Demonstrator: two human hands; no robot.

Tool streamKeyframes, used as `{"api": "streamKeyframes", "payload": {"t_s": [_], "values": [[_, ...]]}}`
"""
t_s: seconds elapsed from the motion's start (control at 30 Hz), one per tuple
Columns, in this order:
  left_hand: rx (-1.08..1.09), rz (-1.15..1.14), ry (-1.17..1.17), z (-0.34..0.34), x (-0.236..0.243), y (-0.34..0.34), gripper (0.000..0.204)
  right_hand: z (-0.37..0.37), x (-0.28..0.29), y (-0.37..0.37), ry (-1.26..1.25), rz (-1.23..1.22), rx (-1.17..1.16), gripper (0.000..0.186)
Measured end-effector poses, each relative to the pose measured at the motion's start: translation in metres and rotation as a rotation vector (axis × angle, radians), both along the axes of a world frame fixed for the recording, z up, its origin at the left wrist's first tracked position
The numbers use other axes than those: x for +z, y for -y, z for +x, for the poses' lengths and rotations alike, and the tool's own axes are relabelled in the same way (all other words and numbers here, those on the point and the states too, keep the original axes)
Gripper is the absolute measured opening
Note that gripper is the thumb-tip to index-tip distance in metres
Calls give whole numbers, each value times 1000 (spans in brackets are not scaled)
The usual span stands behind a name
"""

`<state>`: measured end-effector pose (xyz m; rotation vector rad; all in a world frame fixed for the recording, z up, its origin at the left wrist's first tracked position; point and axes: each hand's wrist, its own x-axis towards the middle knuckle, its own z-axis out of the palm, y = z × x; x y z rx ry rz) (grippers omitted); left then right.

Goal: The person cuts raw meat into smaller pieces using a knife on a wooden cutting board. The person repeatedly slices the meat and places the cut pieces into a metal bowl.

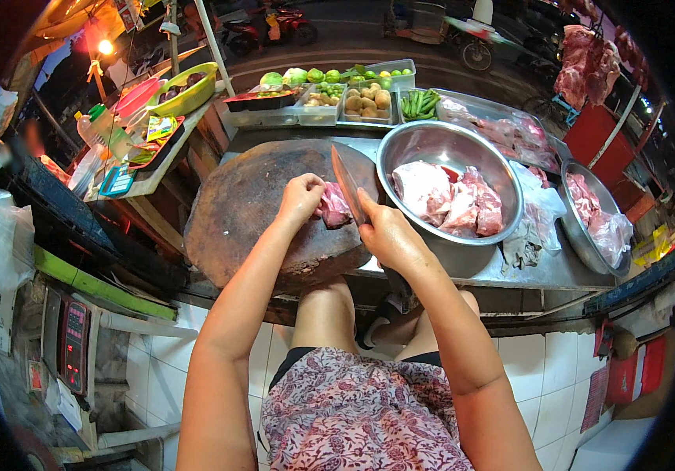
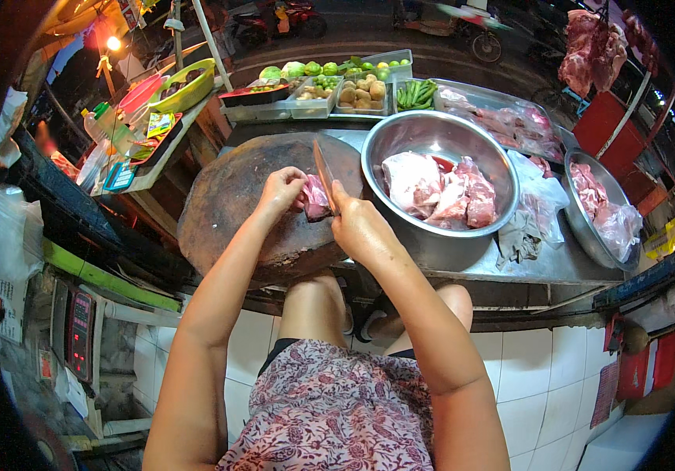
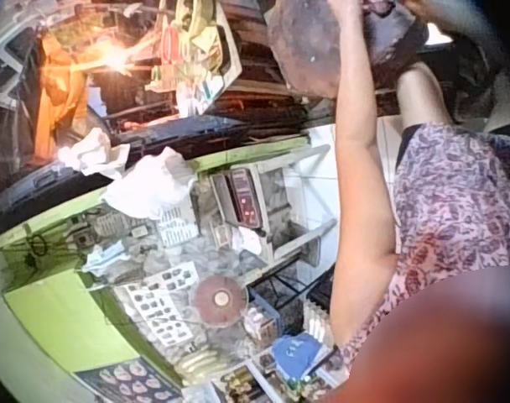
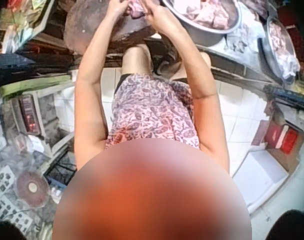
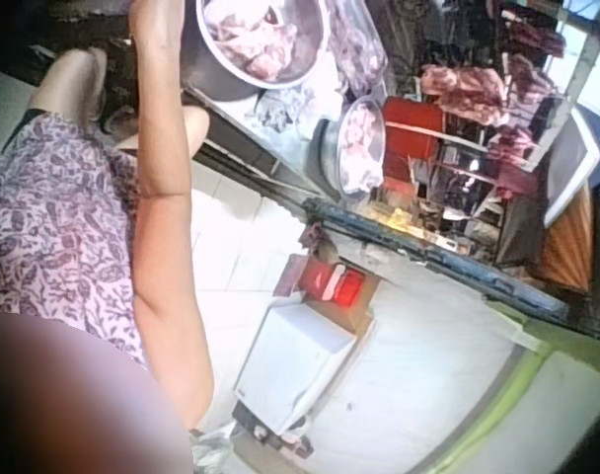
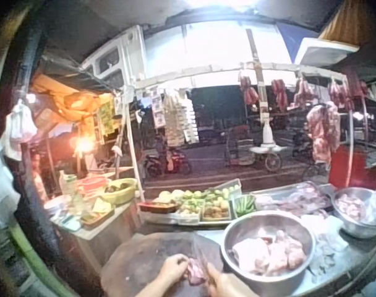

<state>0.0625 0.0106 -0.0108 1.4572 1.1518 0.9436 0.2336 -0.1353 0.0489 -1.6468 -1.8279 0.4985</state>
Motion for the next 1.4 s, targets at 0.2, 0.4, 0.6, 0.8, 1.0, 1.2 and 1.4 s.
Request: {"api": "streamKeyframes", "payload": {"t_s": [0.2,0.4,0.6,0.8,1.0,1.2,1.4], "values": [[48,-34,-228,3,3,-4,10,-7,5,10,-7,-56,58,61],[64,-6,-101,0,-11,-6,7,-11,-2,7,60,-67,97,56],[85,-4,-146,2,-10,-10,11,-14,6,11,54,-141,90,43],[6,-18,-97,-2,-11,-13,8,-24,15,-5,132,-160,106,31],[-49,-67,-118,-3,-5,-8,11,-22,18,-28,190,-187,214,23],[-72,-92,-96,-2,-8,-11,15,-25,-10,-52,112,-48,178,26],[-12,-72,-203,4,0,-10,10,-26,-11,-39,25,-51,82,38]]}}
